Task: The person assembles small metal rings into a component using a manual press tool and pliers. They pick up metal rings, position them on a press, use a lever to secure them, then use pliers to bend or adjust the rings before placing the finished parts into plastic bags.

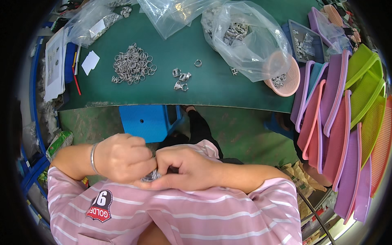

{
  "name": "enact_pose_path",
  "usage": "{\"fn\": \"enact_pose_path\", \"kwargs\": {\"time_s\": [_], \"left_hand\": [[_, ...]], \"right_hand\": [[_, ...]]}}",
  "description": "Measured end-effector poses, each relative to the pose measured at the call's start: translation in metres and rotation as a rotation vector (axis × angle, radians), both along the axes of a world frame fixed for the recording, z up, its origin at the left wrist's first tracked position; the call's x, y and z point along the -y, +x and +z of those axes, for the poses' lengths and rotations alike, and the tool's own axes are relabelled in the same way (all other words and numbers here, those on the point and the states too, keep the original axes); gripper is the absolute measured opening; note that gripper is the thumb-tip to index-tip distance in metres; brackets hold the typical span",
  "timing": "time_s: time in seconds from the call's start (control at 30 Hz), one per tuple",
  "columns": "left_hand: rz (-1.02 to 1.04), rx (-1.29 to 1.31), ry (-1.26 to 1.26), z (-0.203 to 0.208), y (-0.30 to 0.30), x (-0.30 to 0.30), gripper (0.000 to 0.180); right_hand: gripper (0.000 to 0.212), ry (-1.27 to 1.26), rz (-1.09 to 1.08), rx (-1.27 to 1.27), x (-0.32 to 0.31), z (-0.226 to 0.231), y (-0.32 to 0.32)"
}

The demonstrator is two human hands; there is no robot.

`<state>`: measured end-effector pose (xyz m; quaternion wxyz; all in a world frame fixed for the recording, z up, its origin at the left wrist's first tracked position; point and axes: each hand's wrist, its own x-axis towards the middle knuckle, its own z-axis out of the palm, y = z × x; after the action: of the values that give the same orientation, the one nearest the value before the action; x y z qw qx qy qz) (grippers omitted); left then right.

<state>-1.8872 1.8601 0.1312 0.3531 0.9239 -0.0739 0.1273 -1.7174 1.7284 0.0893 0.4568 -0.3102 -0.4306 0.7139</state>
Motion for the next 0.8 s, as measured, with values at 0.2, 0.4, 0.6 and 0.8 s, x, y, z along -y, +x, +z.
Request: {"fn": "enact_pose_path", "kwargs": {"time_s": [0.2,0.4,0.6,0.8], "left_hand": [[0.692,-0.179,0.046,-0.106,0.008,-0.033,0.029],[0.894,-0.338,-0.004,-0.201,0.033,-0.023,0.036],[1.014,-0.373,-0.189,-0.210,0.033,-0.024,0.051],[1.184,-0.244,-0.420,-0.202,0.022,-0.029,0.031]], "right_hand": [[0.008,0.032,-0.599,1.065,-0.053,-0.113,0.073],[0.021,0.461,-0.631,1.402,-0.109,-0.173,0.088],[0.012,-0.373,-0.641,0.280,-0.101,-0.165,0.091],[0.012,-0.091,-0.573,1.053,-0.075,-0.155,0.100]]}}
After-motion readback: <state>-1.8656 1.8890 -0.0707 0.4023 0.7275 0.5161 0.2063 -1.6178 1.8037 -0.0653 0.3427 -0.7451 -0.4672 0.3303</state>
